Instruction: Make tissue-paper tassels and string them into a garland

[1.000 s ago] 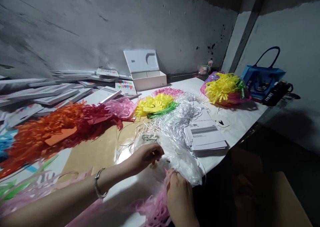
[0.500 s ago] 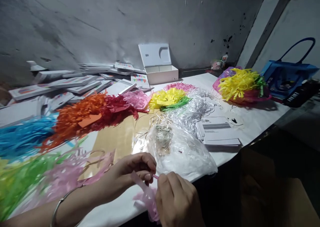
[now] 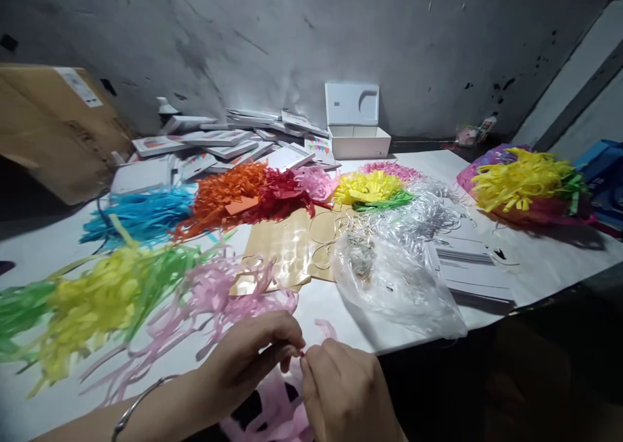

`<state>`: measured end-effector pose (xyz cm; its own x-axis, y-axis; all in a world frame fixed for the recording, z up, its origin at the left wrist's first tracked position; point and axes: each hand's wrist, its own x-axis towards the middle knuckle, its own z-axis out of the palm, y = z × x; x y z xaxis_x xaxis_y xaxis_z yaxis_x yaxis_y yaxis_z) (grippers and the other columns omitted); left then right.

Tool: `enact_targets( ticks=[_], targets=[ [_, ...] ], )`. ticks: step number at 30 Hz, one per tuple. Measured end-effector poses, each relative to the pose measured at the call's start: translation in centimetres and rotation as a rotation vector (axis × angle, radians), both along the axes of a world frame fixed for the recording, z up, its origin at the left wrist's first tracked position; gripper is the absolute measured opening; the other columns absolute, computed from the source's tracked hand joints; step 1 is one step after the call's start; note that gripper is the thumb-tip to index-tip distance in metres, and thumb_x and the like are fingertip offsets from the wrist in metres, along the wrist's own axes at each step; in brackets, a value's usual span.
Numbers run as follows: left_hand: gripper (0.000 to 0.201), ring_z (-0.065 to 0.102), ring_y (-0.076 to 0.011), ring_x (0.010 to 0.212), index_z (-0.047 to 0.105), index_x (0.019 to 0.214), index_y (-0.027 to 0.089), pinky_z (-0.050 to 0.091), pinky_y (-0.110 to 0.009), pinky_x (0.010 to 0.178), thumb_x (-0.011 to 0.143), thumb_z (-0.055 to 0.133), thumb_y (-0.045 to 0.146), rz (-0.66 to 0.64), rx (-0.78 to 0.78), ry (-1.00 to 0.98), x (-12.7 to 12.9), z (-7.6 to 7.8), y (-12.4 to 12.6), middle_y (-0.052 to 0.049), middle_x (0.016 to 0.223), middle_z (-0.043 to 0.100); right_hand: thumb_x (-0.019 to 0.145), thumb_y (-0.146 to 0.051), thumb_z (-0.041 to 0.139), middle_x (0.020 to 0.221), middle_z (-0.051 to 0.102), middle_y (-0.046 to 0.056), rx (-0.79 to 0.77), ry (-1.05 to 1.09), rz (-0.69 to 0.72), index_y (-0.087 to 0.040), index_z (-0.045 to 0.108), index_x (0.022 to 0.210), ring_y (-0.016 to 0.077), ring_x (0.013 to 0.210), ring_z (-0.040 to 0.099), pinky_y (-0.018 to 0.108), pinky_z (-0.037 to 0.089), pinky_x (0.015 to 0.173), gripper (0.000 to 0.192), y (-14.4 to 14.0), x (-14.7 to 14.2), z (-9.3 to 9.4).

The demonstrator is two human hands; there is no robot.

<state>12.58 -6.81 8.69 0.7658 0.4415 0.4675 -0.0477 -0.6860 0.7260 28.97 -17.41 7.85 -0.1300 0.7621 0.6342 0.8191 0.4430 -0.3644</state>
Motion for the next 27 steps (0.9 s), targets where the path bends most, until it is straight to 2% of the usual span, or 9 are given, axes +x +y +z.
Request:
enact_targets(
  ticks=[3, 8, 12, 16, 18, 23, 27],
  targets=[
    [0.017, 0.057, -0.0090, 0.055, 0.058, 0.092, 0.019, 0.046, -0.016, 0.056, 0.100, 0.045, 0.011, 0.037, -0.024, -0.016, -1.2, -0.7, -0.5, 0.000, 0.069, 0.062, 0.099, -0.009, 0.041, 0.064, 0.053, -0.001, -0.039, -0.010, 0.060, -0.019, 0.052, 0.081, 0.0114, 0.054, 0.053, 0.025, 0.035, 0.053, 0.024, 0.0, -1.0, 0.0],
    [0.014, 0.061, -0.0122, 0.070, 0.058, 0.099, 0.019, 0.049, -0.018, 0.066, 0.098, 0.049, 0.009, 0.036, 0.055, -0.085, -2.8, -1.0, -1.0, -0.003, 0.078, 0.065, 0.100, -0.015, 0.040, 0.066, 0.054, -0.003, -0.260, 0.160, 0.125, -0.021, 0.049, 0.078, 0.0095, 0.056, 0.053, 0.022, 0.037, 0.055, 0.025, 0.0, -2.3, 0.0],
    [0.015, 0.062, -0.0125, 0.072, 0.058, 0.102, 0.019, 0.049, -0.018, 0.067, 0.098, 0.049, 0.009, 0.046, 0.038, -0.105, -4.0, -1.0, -1.3, -0.003, 0.080, 0.066, 0.099, -0.017, 0.040, 0.065, 0.053, -0.003, -0.301, 0.146, 0.141, -0.021, 0.048, 0.076, 0.0095, 0.056, 0.052, 0.022, 0.036, 0.054, 0.025, 0.1, -3.0, 0.2],
    [0.018, 0.062, -0.0130, 0.073, 0.057, 0.101, 0.020, 0.049, -0.019, 0.068, 0.096, 0.048, 0.006, 0.070, 0.001, -0.069, -5.1, -1.2, -1.7, -0.003, 0.082, 0.067, 0.101, -0.020, 0.042, 0.067, 0.054, -0.005, -0.425, 0.219, 0.200, -0.022, 0.046, 0.076, 0.0086, 0.058, 0.053, 0.020, 0.038, 0.055, 0.025, 0.2, -3.7, 0.4],
    [0.019, 0.062, -0.0136, 0.073, 0.057, 0.100, 0.020, 0.049, -0.020, 0.068, 0.096, 0.047, 0.005, 0.072, -0.021, -0.055, -5.5, -1.3, -1.7, -0.004, 0.082, 0.066, 0.102, -0.022, 0.042, 0.067, 0.054, -0.005, -0.416, 0.247, 0.208, -0.022, 0.047, 0.077, 0.0084, 0.058, 0.053, 0.019, 0.039, 0.055, 0.025, 0.3, -4.1, 0.1],
    [0.021, 0.063, -0.0146, 0.078, 0.058, 0.103, 0.020, 0.050, -0.021, 0.071, 0.095, 0.048, 0.004, 0.056, -0.062, -0.056, -6.3, -1.4, -1.4, -0.005, 0.086, 0.068, 0.103, -0.017, 0.039, 0.070, 0.056, -0.002, -0.187, 0.120, 0.159, -0.020, 0.054, 0.089, 0.0111, 0.058, 0.056, 0.022, 0.041, 0.056, 0.021, 0.5, -5.2, -1.4],
    [0.021, 0.062, -0.0141, 0.076, 0.058, 0.104, 0.020, 0.049, -0.020, 0.069, 0.095, 0.049, 0.004, 0.073, -0.041, -0.078, -6.6, -1.7, -1.2, -0.005, 0.085, 0.066, 0.102, -0.020, 0.043, 0.080, 0.062, 0.000, -0.319, 0.210, 0.162, -0.021, 0.057, 0.101, 0.0119, 0.068, 0.061, 0.021, 0.046, 0.063, 0.014, 0.3, -5.3, -1.5]
  ],
)
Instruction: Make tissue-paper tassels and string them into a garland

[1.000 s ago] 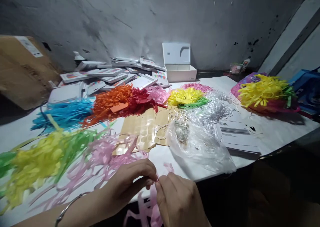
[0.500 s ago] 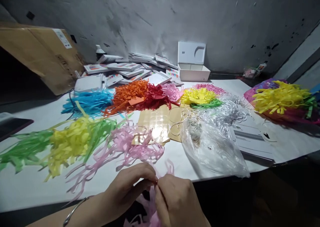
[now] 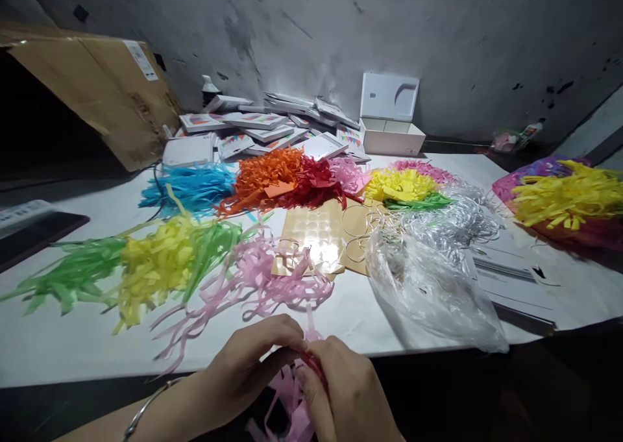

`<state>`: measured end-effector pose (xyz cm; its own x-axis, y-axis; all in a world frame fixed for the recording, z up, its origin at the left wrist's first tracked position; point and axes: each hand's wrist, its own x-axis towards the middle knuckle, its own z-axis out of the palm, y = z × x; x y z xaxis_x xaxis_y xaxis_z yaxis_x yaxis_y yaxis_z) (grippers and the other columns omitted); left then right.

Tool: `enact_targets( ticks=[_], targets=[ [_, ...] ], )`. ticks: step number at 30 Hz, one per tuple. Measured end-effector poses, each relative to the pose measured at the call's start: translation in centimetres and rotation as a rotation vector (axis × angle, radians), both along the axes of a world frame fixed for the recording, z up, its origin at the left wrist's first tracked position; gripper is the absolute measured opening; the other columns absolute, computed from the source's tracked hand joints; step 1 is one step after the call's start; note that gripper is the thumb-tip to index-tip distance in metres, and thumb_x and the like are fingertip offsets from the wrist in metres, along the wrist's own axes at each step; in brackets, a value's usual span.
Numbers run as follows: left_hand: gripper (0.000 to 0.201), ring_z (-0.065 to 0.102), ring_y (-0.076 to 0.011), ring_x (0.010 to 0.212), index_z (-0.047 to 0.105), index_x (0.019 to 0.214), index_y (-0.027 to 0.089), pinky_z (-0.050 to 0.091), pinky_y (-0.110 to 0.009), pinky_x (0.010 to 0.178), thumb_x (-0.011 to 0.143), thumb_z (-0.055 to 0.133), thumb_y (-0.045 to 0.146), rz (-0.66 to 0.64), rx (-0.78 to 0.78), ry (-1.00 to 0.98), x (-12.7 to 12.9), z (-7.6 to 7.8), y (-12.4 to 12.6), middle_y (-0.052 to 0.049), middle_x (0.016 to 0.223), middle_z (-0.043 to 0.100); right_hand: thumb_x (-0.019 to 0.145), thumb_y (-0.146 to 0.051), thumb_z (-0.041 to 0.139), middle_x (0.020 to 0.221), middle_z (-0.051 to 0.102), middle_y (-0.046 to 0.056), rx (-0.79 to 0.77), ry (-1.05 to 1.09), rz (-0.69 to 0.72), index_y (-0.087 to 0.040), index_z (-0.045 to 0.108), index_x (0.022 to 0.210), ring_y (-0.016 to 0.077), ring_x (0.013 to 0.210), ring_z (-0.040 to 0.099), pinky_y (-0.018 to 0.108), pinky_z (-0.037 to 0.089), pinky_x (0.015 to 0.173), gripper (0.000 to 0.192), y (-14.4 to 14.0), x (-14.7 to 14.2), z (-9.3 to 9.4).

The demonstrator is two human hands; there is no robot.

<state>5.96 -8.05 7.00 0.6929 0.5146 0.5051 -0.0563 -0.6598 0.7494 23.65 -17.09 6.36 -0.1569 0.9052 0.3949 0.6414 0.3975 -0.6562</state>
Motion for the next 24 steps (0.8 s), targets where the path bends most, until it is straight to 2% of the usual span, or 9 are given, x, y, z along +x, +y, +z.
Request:
enact_targets(
  ticks=[3, 9, 14, 19, 22, 24],
  targets=[
    [0.021, 0.061, -0.0145, 0.077, 0.056, 0.106, 0.020, 0.049, -0.021, 0.070, 0.095, 0.049, 0.003, -0.001, 0.025, -0.017, -0.1, -0.3, 0.0, -0.005, 0.086, 0.065, 0.101, -0.019, 0.044, 0.074, 0.058, -0.002, -0.049, 0.059, 0.005, -0.021, 0.057, 0.092, 0.0099, 0.063, 0.057, 0.020, 0.044, 0.059, 0.016, 0.0, 0.1, 0.1],
    [0.023, 0.061, -0.0136, 0.077, 0.056, 0.106, 0.020, 0.048, -0.019, 0.071, 0.095, 0.048, 0.002, -0.014, 0.010, -0.011, -0.1, -0.6, 0.1, -0.005, 0.087, 0.066, 0.098, -0.013, 0.045, 0.068, 0.052, -0.003, 0.028, -0.006, -0.037, -0.021, 0.053, 0.083, 0.0094, 0.058, 0.052, 0.022, 0.039, 0.056, 0.018, 0.4, -0.4, -0.8],
    [0.023, 0.062, -0.0139, 0.078, 0.058, 0.104, 0.020, 0.049, -0.020, 0.072, 0.094, 0.047, 0.003, -0.002, -0.080, 0.049, -0.6, -0.9, 0.2, -0.005, 0.088, 0.068, 0.098, -0.013, 0.044, 0.071, 0.054, -0.003, -0.017, 0.054, -0.005, -0.021, 0.054, 0.087, 0.0100, 0.062, 0.055, 0.021, 0.041, 0.057, 0.016, 0.7, -0.7, -1.0],
    [0.005, 0.061, -0.0130, 0.069, 0.063, 0.092, 0.018, 0.049, -0.020, 0.064, 0.092, 0.058, 0.016, 0.090, -0.310, 0.096, -0.5, -1.2, 0.5, -0.002, 0.079, 0.067, 0.100, -0.017, 0.044, 0.073, 0.058, -0.002, -0.095, 0.135, 0.044, -0.021, 0.057, 0.088, 0.0103, 0.063, 0.057, 0.020, 0.044, 0.058, 0.018, 1.0, -0.4, -1.1],
    [0.012, 0.059, -0.0122, 0.062, 0.064, 0.082, 0.016, 0.048, -0.020, 0.059, 0.091, 0.062, 0.024, 0.111, -0.546, 0.102, -0.2, -1.2, 0.6, 0.000, 0.070, 0.063, 0.100, -0.017, 0.044, 0.076, 0.061, 0.000, -0.060, 0.173, 0.007, -0.021, 0.060, 0.092, 0.0116, 0.067, 0.060, 0.021, 0.046, 0.061, 0.018, 1.2, -0.4, -1.5],
    [0.017, 0.059, -0.0118, 0.059, 0.064, 0.082, 0.015, 0.048, -0.021, 0.058, 0.092, 0.059, 0.028, 0.071, -0.664, 0.090, -0.1, -1.1, 0.7, 0.000, 0.069, 0.061, 0.100, -0.016, 0.044, 0.076, 0.061, 0.000, -0.034, 0.190, -0.015, -0.021, 0.060, 0.092, 0.0121, 0.068, 0.060, 0.022, 0.046, 0.061, 0.018, 1.3, -0.5, -1.8]
  ],
)
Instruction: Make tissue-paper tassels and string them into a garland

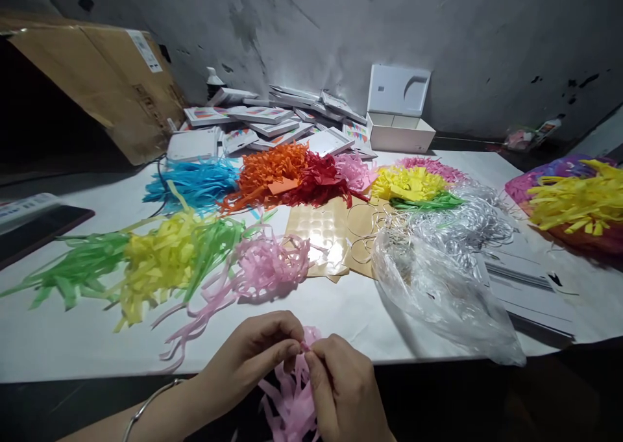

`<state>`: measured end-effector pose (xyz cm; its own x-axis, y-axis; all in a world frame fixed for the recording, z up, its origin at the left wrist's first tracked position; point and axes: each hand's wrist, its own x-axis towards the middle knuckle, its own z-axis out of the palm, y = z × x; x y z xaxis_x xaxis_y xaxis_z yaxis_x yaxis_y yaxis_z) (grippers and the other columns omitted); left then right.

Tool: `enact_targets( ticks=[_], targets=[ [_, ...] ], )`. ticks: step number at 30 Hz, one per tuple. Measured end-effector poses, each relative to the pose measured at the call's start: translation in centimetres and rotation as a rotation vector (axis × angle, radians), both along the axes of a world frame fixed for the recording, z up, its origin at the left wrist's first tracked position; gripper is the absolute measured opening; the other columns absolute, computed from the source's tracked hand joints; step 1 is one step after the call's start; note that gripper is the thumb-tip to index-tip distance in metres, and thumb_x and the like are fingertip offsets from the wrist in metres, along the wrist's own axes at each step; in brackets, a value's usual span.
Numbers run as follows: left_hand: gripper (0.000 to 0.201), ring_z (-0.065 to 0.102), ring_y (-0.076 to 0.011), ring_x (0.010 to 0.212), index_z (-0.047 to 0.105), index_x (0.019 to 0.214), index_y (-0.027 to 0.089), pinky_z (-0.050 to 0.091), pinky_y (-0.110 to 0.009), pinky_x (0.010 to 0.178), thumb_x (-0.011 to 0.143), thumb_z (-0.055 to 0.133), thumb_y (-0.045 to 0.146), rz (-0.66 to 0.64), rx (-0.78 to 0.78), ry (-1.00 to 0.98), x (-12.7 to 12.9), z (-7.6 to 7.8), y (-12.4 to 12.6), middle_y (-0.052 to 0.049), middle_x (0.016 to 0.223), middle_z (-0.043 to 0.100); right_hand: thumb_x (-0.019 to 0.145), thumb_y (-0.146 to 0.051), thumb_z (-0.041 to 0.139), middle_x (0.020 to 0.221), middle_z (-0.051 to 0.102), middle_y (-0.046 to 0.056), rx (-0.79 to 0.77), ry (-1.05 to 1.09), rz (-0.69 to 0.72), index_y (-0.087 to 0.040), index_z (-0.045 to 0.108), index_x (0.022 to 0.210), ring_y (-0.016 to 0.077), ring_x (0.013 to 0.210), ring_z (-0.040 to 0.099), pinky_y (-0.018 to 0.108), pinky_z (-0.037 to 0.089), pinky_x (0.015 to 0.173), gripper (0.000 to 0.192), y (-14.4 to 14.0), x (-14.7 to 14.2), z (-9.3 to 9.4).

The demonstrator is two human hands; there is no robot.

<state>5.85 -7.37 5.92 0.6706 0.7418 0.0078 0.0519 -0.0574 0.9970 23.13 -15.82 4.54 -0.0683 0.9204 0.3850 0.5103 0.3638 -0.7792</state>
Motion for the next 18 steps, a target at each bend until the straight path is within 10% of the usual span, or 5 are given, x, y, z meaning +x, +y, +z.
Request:
enact_targets(
  ticks=[18],
  targets=[
    [0.014, 0.051, -0.0128, 0.059, 0.053, 0.089, 0.020, 0.037, -0.021, 0.053, 0.089, 0.050, 0.006, 0.021, 0.828, 0.084, -0.4, -0.4, 0.4, -0.001, 0.071, 0.059, 0.094, -0.008, 0.049, 0.074, 0.060, 0.001, 0.316, -0.313, -0.102, -0.019, 0.059, 0.095, 0.0164, 0.068, 0.058, 0.035, 0.047, 0.077, 0.015, 1.0, -0.4, -1.5]
  ],
)
